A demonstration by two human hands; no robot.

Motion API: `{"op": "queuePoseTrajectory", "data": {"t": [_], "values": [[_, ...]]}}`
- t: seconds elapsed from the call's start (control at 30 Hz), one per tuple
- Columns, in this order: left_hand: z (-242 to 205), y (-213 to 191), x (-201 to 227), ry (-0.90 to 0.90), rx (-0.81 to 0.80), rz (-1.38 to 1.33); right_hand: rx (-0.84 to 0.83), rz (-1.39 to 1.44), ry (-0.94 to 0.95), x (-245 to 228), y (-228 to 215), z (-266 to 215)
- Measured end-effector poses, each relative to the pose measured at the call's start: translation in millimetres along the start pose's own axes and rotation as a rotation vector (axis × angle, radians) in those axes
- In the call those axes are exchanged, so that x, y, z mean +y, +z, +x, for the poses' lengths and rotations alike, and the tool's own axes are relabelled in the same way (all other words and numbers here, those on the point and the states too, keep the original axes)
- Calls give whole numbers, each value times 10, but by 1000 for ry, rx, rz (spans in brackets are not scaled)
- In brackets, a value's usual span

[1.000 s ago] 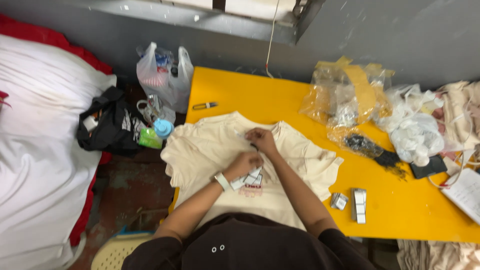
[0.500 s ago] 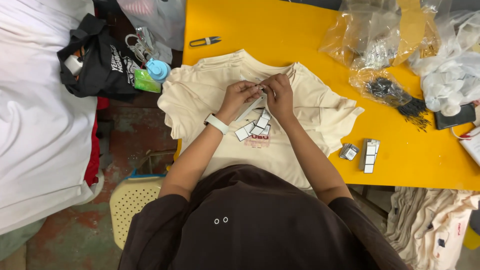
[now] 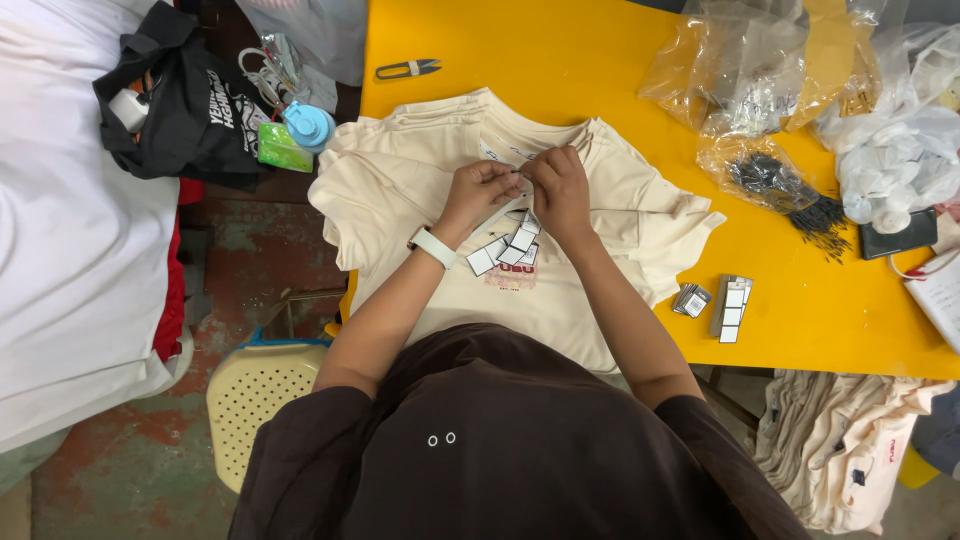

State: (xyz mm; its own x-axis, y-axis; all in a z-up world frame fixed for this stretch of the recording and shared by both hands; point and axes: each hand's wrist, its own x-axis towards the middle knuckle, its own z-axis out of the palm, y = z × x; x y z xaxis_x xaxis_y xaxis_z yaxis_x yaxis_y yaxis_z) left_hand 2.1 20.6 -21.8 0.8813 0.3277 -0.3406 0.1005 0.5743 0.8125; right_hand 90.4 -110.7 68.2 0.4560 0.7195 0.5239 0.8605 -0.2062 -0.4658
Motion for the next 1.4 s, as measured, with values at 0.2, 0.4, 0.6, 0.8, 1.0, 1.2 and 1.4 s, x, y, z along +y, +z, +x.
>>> {"op": "queuePoseTrajectory", "data": {"t": [0.2, 0.4, 0.6, 0.8, 1.0, 1.2, 1.4], "values": [[-84, -62, -91, 21, -35, 237, -63, -71, -58, 31, 75, -198], [170, -366, 274, 1, -184, 336, 104, 297, 134, 244, -227, -194], [1256, -1435, 1136, 520, 507, 1253, -262, 349, 1062, 679, -282, -736], [1337, -1648, 1086, 281, 343, 1556, -417, 685, 587, 192, -117, -296], [1246, -1578, 1182, 358, 204, 1191, -568, 127, 932, 438, -386, -219], [657, -470, 1430, 613, -49, 972, -313, 185, 450, 587, -27, -373], [230, 34, 368, 303, -492, 510, -226, -69, 420, 720, 348, -568]]}}
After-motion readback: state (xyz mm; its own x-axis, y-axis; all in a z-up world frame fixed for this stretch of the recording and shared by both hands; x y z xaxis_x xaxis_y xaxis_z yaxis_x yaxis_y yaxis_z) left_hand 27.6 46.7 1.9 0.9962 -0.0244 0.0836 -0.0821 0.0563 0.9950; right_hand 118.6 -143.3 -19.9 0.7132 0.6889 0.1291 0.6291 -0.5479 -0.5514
